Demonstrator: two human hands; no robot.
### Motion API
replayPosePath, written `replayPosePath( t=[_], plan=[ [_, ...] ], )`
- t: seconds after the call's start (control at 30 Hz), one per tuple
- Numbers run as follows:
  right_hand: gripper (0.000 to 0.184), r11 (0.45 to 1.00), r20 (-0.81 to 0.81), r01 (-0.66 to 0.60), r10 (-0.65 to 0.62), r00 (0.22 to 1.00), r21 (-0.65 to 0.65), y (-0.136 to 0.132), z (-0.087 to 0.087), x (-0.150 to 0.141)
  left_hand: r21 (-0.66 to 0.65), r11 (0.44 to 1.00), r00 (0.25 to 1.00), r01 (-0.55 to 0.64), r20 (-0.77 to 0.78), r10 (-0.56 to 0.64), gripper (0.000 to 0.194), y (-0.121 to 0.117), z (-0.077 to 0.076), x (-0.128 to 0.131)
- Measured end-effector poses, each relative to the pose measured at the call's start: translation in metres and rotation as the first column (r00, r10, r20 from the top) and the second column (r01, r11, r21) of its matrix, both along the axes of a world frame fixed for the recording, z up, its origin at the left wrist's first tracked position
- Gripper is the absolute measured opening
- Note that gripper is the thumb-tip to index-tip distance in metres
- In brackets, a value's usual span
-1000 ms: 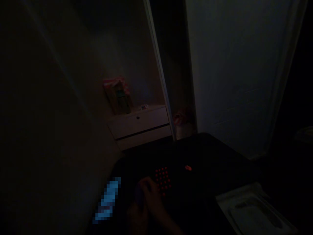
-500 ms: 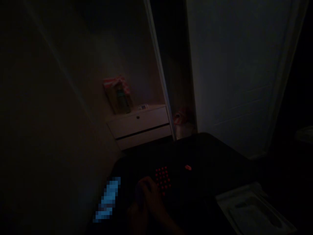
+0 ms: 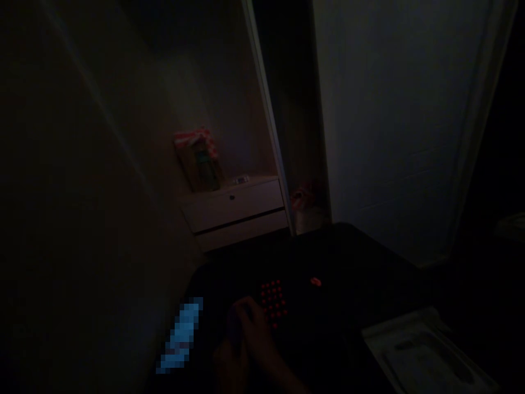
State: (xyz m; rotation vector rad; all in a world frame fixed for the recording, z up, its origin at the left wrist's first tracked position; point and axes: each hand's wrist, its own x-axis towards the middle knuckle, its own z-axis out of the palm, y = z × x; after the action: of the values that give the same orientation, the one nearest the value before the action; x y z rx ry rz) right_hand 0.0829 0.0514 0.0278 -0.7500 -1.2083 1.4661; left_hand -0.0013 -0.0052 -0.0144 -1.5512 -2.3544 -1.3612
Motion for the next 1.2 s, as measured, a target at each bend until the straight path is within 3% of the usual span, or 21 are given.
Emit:
replayPosePath(
  t=[1.2],
  plan=[
    [0.020,1.000,0.012,0.008,-0.007,1.000,-0.010,-0.0025,0.0036,0.0022,-0.005,0.999,0.999,0.032,0.022,-0.032,0.034,0.0000,0.0027,0.0006]
  ],
)
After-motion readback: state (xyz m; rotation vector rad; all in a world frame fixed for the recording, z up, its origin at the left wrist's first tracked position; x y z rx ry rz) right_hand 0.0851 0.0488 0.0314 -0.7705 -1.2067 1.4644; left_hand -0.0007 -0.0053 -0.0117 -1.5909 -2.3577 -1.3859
